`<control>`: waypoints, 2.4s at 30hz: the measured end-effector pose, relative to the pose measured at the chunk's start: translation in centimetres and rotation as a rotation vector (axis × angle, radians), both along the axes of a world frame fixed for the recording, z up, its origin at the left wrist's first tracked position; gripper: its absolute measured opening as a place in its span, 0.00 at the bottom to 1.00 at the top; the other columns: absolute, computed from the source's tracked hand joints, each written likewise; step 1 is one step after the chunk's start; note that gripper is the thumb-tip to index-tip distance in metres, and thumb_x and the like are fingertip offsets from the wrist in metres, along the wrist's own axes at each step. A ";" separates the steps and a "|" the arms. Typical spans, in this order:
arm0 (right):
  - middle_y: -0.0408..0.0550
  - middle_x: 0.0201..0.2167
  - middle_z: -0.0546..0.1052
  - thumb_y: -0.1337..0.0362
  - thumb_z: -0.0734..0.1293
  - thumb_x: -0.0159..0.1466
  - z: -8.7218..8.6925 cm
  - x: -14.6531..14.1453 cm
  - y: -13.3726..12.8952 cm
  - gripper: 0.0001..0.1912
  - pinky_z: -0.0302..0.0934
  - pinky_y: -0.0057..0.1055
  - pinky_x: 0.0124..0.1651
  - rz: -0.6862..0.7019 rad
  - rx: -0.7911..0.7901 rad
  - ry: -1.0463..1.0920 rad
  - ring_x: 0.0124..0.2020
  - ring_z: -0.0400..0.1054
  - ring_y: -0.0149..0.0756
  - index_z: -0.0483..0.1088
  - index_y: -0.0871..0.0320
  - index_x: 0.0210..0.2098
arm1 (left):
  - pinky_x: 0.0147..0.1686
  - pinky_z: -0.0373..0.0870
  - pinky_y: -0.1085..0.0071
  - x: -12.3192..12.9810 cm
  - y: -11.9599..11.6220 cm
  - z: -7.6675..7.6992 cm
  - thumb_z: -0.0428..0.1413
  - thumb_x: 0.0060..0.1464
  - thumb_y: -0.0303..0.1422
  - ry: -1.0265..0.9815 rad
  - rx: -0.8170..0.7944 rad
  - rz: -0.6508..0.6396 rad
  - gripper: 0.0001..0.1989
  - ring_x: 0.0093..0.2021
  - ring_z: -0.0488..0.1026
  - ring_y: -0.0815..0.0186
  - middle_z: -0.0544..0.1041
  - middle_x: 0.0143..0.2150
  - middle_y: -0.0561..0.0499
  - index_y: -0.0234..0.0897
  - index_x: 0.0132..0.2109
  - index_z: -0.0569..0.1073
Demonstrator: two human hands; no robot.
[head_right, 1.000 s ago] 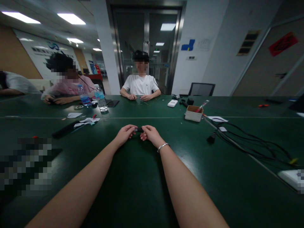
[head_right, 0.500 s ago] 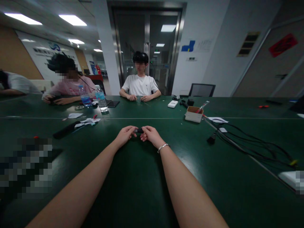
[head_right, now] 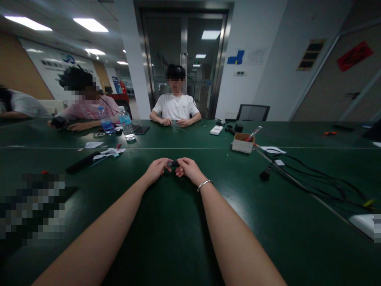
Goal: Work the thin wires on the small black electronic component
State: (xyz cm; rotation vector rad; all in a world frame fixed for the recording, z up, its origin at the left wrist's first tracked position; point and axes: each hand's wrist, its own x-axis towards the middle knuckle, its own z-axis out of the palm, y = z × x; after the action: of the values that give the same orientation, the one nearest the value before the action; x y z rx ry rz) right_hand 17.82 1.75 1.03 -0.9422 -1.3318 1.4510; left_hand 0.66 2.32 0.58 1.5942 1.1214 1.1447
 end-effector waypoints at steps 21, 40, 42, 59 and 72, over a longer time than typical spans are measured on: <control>0.43 0.18 0.73 0.63 0.62 0.65 0.0 -0.1 0.1 0.07 0.62 0.21 0.21 0.000 -0.018 0.007 0.18 0.68 0.27 0.66 0.61 0.37 | 0.21 0.59 0.78 0.0 -0.1 0.2 0.51 0.52 0.39 -0.009 -0.026 0.055 0.15 0.25 0.64 0.72 0.72 0.30 0.50 0.33 0.41 0.75; 0.44 0.20 0.74 0.63 0.61 0.65 -0.1 0.0 0.2 0.07 0.65 0.22 0.23 0.008 -0.009 0.018 0.19 0.69 0.27 0.66 0.61 0.38 | 0.22 0.59 0.77 0.0 0.1 -0.1 0.53 0.51 0.39 -0.004 0.001 0.057 0.15 0.25 0.65 0.72 0.71 0.27 0.52 0.35 0.42 0.75; 0.45 0.20 0.74 0.63 0.62 0.65 -0.1 0.0 0.2 0.07 0.65 0.22 0.23 0.010 -0.012 0.021 0.19 0.69 0.27 0.66 0.61 0.38 | 0.23 0.60 0.77 0.0 -0.1 0.1 0.54 0.50 0.37 0.004 0.011 0.060 0.14 0.28 0.66 0.70 0.72 0.30 0.50 0.35 0.42 0.75; 0.47 0.22 0.76 0.66 0.60 0.66 0.1 0.1 0.0 0.06 0.65 0.22 0.24 0.033 -0.026 0.036 0.20 0.70 0.28 0.66 0.62 0.40 | 0.24 0.61 0.76 -0.3 -0.3 0.3 0.58 0.45 0.34 -0.014 0.069 0.041 0.18 0.27 0.65 0.73 0.71 0.33 0.51 0.35 0.46 0.74; 0.47 0.31 0.77 0.76 0.66 0.55 -0.2 0.3 0.0 0.15 0.68 0.22 0.27 0.087 0.006 0.117 0.24 0.73 0.27 0.69 0.62 0.42 | 0.20 0.59 0.78 -0.1 0.3 -0.2 0.53 0.52 0.38 -0.068 0.005 -0.001 0.15 0.19 0.63 0.74 0.68 0.20 0.55 0.30 0.41 0.74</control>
State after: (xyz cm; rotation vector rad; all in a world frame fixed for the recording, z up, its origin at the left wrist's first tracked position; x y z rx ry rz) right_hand 18.16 1.75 0.78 -0.7916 -1.3030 1.5434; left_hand 0.52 2.59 0.41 1.5475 1.0738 1.1928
